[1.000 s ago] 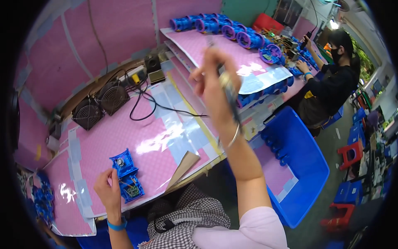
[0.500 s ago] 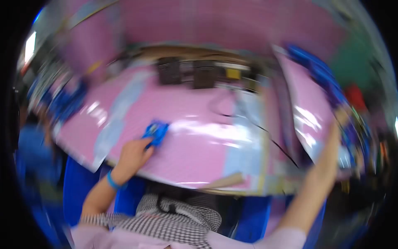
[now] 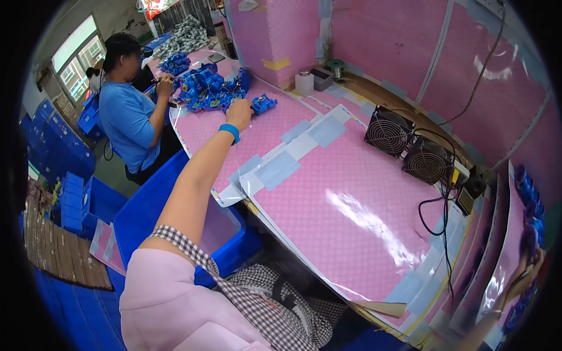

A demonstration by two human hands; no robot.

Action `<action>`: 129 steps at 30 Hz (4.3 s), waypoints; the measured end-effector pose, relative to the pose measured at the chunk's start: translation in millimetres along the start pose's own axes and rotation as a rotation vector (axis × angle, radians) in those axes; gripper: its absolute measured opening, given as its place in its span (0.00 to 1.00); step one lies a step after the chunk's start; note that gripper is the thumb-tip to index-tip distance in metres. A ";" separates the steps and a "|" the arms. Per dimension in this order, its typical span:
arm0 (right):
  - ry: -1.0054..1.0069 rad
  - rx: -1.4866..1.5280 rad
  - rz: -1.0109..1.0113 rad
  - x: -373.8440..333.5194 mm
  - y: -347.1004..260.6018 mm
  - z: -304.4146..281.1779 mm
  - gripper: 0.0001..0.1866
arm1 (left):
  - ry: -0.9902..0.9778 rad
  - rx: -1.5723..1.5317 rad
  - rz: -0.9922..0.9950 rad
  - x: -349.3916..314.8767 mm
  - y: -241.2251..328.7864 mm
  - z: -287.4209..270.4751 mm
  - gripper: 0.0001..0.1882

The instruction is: Soldering or melting specific points on blue plastic toy components using a handheld soldering iron on an assembly line.

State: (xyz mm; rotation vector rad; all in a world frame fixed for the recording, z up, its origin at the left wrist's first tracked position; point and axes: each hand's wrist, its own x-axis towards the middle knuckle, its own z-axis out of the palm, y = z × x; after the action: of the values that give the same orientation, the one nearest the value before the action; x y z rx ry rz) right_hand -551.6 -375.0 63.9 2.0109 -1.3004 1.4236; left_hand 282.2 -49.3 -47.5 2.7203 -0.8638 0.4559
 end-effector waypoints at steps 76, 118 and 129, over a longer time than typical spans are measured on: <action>-0.531 1.048 0.818 -222.7 -333.7 -21.5 0.10 | -1.075 -1.700 -0.064 -250.7 211.4 -93.2 0.15; -0.427 0.894 0.385 -227.0 -331.8 -11.9 0.10 | -0.254 -0.887 0.803 -272.5 234.6 -87.0 0.04; -0.555 0.858 0.574 -214.7 -317.2 -10.2 0.08 | -0.232 -0.785 0.863 -280.5 253.1 -80.3 0.07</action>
State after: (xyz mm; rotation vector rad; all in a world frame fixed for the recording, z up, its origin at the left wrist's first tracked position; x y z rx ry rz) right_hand -309.2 -102.3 -53.1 2.8915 -1.8024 2.0133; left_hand -102.9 -79.4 -40.8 1.6131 -1.8019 -0.0807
